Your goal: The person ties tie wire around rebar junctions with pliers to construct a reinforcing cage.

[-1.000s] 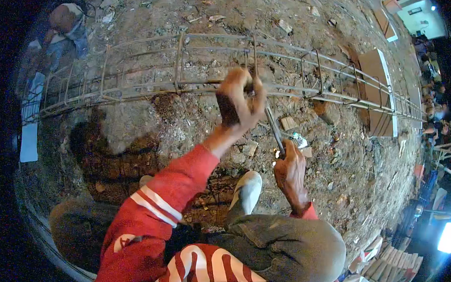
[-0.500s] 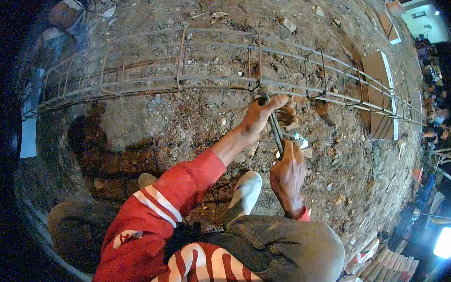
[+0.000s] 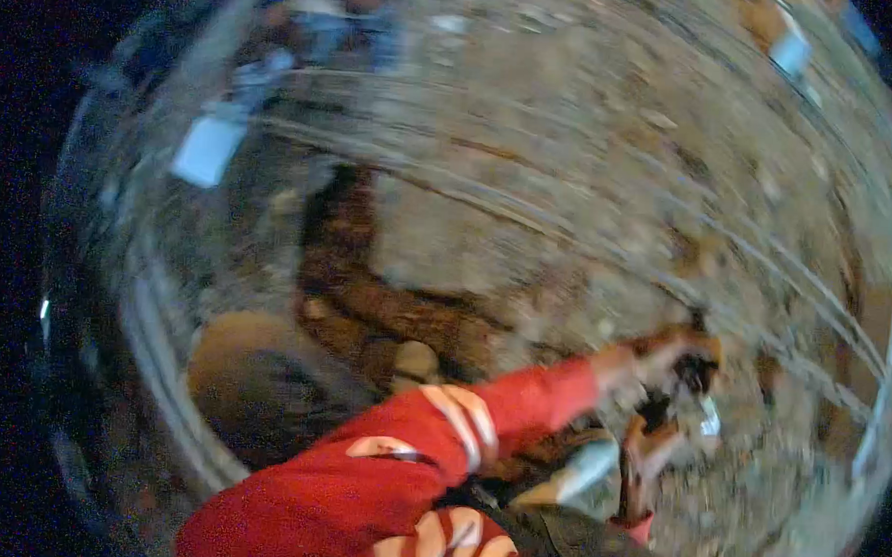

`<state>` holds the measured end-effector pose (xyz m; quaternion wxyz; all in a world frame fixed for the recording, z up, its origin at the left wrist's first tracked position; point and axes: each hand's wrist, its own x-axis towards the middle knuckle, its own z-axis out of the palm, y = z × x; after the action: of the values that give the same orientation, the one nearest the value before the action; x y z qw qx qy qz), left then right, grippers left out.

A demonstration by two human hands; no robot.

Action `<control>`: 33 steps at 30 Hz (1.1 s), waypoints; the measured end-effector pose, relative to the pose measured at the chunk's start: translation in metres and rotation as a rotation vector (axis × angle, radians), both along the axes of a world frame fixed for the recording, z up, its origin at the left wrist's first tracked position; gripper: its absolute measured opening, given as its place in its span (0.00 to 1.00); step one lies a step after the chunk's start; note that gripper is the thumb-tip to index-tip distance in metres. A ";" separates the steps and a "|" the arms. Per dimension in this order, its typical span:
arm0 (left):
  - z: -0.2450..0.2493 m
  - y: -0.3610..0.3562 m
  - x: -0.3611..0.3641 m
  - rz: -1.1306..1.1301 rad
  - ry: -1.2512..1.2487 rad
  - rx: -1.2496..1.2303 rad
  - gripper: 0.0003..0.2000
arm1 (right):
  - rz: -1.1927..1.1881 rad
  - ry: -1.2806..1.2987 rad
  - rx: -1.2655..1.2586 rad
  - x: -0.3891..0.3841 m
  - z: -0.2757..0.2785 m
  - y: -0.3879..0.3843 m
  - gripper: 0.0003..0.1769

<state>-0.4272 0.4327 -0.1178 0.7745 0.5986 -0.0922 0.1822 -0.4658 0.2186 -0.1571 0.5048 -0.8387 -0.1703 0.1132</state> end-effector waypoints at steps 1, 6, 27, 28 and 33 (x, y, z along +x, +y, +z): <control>0.016 0.044 -0.022 0.076 0.029 0.064 0.18 | -0.078 0.089 -0.089 0.001 -0.024 0.000 0.36; 0.059 0.064 -0.020 0.416 0.321 0.143 0.19 | -0.201 0.181 -0.316 0.046 -0.030 -0.035 0.48; 0.010 -0.033 0.032 0.317 0.395 -0.526 0.17 | 0.451 -0.187 -0.019 0.234 -0.175 0.000 0.21; 0.029 -0.010 0.008 -0.018 0.253 -0.678 0.17 | 0.442 -0.164 -0.061 0.222 -0.177 -0.004 0.22; 0.022 -0.025 0.017 -0.427 0.033 -1.004 0.18 | 0.390 -0.080 -0.295 0.194 -0.170 -0.041 0.26</control>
<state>-0.4106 0.4079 -0.0963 0.9863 0.1260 -0.1013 0.0331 -0.2716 0.1774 -0.3275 0.3384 -0.8583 -0.3305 0.1988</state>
